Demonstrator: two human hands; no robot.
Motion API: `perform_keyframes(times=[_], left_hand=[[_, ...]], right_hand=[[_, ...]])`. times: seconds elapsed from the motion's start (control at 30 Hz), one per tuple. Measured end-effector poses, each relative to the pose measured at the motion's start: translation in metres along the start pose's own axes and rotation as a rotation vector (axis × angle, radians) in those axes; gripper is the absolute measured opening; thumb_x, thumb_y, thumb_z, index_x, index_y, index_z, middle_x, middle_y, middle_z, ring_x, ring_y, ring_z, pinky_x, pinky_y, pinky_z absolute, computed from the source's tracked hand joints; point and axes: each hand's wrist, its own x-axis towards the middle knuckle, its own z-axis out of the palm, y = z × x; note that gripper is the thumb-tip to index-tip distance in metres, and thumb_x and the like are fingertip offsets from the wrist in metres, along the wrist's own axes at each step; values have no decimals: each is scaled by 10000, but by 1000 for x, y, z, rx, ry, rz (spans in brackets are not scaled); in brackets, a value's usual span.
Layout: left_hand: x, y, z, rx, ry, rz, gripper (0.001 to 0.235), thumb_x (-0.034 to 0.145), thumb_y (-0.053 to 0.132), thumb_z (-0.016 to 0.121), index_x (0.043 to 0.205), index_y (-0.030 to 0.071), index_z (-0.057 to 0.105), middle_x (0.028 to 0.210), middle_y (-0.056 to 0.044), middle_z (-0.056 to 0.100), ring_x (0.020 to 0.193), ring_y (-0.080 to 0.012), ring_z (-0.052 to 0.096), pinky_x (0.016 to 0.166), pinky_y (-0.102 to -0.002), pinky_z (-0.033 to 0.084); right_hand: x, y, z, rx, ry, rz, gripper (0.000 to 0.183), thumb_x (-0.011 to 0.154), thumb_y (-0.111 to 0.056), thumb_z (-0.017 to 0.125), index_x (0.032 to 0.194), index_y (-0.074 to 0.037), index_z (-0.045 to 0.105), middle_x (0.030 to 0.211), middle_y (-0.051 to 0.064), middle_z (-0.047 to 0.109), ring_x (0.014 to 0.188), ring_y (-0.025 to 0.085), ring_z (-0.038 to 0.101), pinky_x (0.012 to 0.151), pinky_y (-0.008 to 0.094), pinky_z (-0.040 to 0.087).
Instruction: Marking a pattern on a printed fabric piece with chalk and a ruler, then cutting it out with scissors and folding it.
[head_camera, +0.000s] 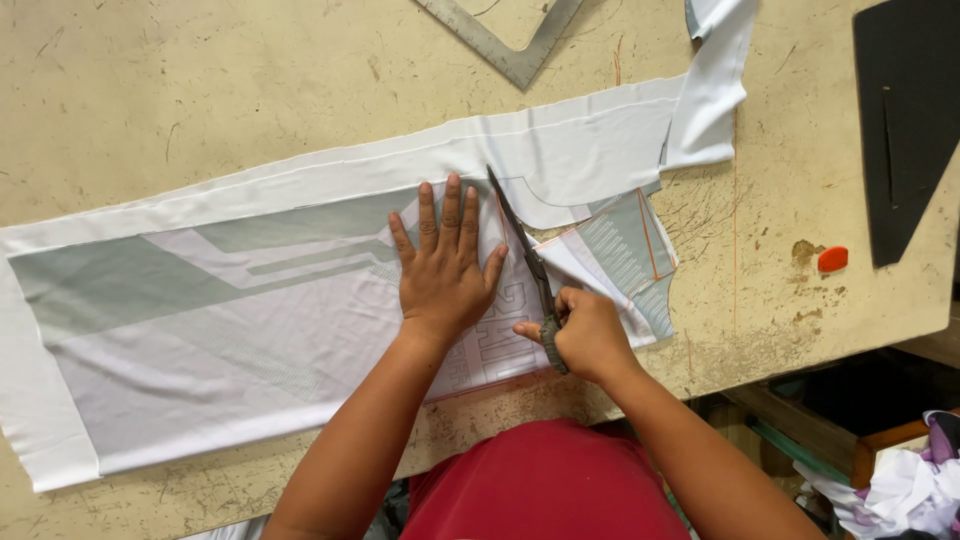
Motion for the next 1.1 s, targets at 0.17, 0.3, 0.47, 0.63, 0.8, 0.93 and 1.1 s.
perform_keyframes(times=[0.17, 0.3, 0.47, 0.63, 0.8, 0.93, 1.1], left_hand=[[-2, -1, 1, 5, 12, 4, 776, 1081, 591, 347, 1674, 125, 161, 1746, -110, 8, 1588, -380, -56, 1201, -679, -119], [-2, -2, 2, 7, 32, 9, 781, 1083, 600, 329, 1682, 148, 113, 1744, -109, -55, 1584, -378, -99, 1201, -678, -129], [-5, 1, 1, -32, 153, 12, 769, 1057, 635, 379, 1648, 154, 273, 1740, -126, 45, 1590, -381, -34, 1215, -669, -81], [-7, 0, 17, -7, 464, 4, 702, 975, 647, 517, 1425, 110, 571, 1575, -184, 390, 1499, -404, 310, 1215, -658, 120], [-5, -2, 34, 88, 595, 90, 609, 916, 628, 520, 1253, 132, 627, 1165, -89, 534, 1093, -291, 551, 1107, -604, 342], [-6, -1, 24, 120, 617, 65, 512, 927, 545, 531, 1183, 113, 629, 1123, -95, 537, 1076, -288, 560, 1084, -543, 370], [-5, -1, 24, 122, 581, 62, 491, 878, 520, 563, 1174, 135, 637, 1102, -82, 560, 1061, -284, 579, 1053, -514, 406]], right_hand=[[9, 18, 7, 157, -57, 13, 450, 641, -310, 971, 651, -35, 615, 478, 101, 592, 502, 218, 628, 480, 283, 448], [13, 23, -22, 339, -233, 11, 407, 644, -208, 980, 692, 0, 633, 510, 128, 624, 478, 179, 611, 425, 261, 477], [80, 38, -101, 178, -428, -104, 371, 654, -220, 934, 750, 4, 654, 544, 114, 587, 476, 228, 641, 428, 314, 528], [142, -12, -159, -263, -580, -251, 431, 587, -301, 982, 698, 16, 712, 510, 134, 612, 461, 255, 622, 444, 323, 470], [180, -68, -165, -592, -669, -436, 406, 601, -292, 996, 685, -7, 719, 489, 122, 626, 507, 239, 621, 534, 326, 456], [206, -81, -163, -693, -713, -509, 415, 600, -317, 1003, 718, -18, 742, 514, 109, 648, 536, 227, 631, 553, 326, 472], [218, -72, -157, -740, -695, -589, 376, 562, -251, 1027, 649, -39, 729, 474, 99, 691, 469, 211, 684, 514, 293, 490]])
